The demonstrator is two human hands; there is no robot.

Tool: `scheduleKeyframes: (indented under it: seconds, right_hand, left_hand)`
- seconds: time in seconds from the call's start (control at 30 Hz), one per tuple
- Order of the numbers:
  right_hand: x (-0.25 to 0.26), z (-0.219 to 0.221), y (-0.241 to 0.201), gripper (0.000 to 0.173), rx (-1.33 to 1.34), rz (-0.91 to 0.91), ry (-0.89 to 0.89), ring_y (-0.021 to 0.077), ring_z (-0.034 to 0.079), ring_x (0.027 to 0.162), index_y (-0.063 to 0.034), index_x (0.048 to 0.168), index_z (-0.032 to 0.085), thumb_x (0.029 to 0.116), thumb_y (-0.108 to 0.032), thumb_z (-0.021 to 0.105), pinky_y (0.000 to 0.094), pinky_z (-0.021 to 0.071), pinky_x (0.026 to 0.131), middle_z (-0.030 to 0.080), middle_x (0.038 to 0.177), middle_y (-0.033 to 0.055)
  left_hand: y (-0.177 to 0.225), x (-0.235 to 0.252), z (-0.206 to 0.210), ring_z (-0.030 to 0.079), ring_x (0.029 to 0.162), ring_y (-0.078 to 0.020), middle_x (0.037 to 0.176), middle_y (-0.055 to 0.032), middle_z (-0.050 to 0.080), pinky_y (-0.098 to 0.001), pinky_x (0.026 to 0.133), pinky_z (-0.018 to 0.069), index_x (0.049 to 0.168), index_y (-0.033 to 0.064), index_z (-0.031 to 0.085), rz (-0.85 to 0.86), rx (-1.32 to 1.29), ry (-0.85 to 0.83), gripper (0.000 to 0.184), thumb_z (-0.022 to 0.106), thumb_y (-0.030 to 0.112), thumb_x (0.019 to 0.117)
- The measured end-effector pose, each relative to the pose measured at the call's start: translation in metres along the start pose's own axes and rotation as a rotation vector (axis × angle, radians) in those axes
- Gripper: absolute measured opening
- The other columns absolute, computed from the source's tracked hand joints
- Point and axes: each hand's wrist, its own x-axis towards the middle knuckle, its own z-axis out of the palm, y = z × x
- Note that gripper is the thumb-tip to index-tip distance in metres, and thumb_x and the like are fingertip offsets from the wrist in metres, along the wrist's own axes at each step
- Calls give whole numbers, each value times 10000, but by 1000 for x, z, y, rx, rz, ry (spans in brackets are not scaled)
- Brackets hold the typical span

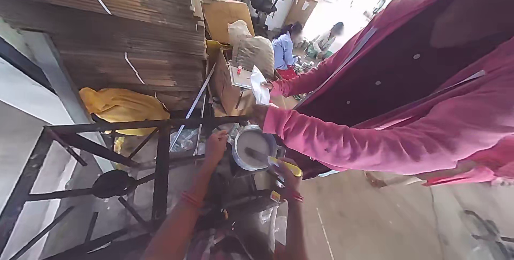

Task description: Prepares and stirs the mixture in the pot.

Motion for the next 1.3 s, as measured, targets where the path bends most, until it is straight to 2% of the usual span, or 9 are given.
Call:
scheduleKeyframes:
  seconds: [0.2, 0.37, 0.57, 0.77, 0.83, 0.93, 1.1, 1.2, 1.3]
  right_hand:
    - [8, 4, -2, 147, -96, -120, 110, 175, 729, 722, 84, 1052, 681, 936, 3, 646, 329, 644, 673, 739, 884, 128]
    - [4, 11, -5, 139, -71, -69, -56, 185, 739, 741, 80, 1041, 680, 922, 16, 644, 330, 649, 679, 749, 900, 123]
    - [-1, 0, -10, 136, -115, -86, 96, 179, 739, 722, 81, 1048, 672, 938, 5, 645, 327, 654, 666, 740, 879, 124]
    - [-9, -2, 4, 158, -106, -136, -22, 195, 743, 780, 78, 1043, 684, 912, -6, 665, 352, 655, 716, 747, 914, 128]
    - [-11, -9, 1, 150, -153, -151, 37, 187, 744, 751, 75, 1034, 682, 911, -9, 662, 346, 656, 697, 749, 893, 120]
    - [-5, -3, 9, 165, -190, -183, 119, 178, 732, 781, 54, 1052, 690, 910, -28, 678, 364, 648, 743, 737, 914, 109]
    - [-14, 4, 17, 159, -146, -199, -31, 192, 737, 814, 6, 1054, 714, 907, -44, 683, 386, 649, 775, 753, 952, 85]
    - [-16, -5, 13, 146, -149, -190, 64, 226, 752, 792, 29, 1045, 708, 910, -19, 680, 394, 664, 741, 756, 936, 118]
    - [-7, 5, 14, 157, -131, -152, 177, 197, 739, 765, 44, 1070, 690, 924, -10, 677, 360, 653, 731, 740, 905, 117]
  left_hand:
    - [-2, 4, -1, 689, 1053, -315, 1200, -200, 697, -503, 963, 527, 1296, 23, 661, -25, -18, 5, 306, 563, 191, 1060]
    - [-4, 6, 1, 700, 990, -316, 1156, -200, 707, -507, 919, 545, 1279, 21, 665, -12, -24, 22, 295, 581, 190, 1052]
    - [0, 0, 1, 686, 996, -360, 1160, -228, 692, -551, 918, 534, 1273, 4, 659, 2, -3, 24, 291, 577, 181, 1057]
    - [-7, 5, 5, 692, 1006, -365, 1135, -220, 706, -569, 917, 535, 1254, 16, 672, 20, -2, 46, 285, 583, 198, 1054]
    - [-5, 4, 4, 686, 1037, -387, 1145, -233, 701, -587, 934, 525, 1251, 14, 678, 28, 14, 51, 285, 584, 194, 1051]
    - [-3, 5, 1, 678, 1102, -381, 1191, -225, 700, -582, 988, 509, 1275, 12, 669, 19, 9, 29, 304, 588, 193, 1046]
    - [-8, 10, 2, 675, 1113, -352, 1213, -218, 693, -540, 1003, 508, 1255, 10, 679, 41, 15, 33, 289, 603, 181, 1034]
    - [-7, 11, 3, 689, 1080, -346, 1195, -215, 699, -538, 983, 523, 1251, 13, 679, 12, -2, 36, 284, 610, 176, 1029]
    - [-8, 10, 4, 693, 1060, -348, 1181, -214, 702, -542, 968, 531, 1254, 14, 676, 13, -12, 35, 287, 603, 182, 1033]
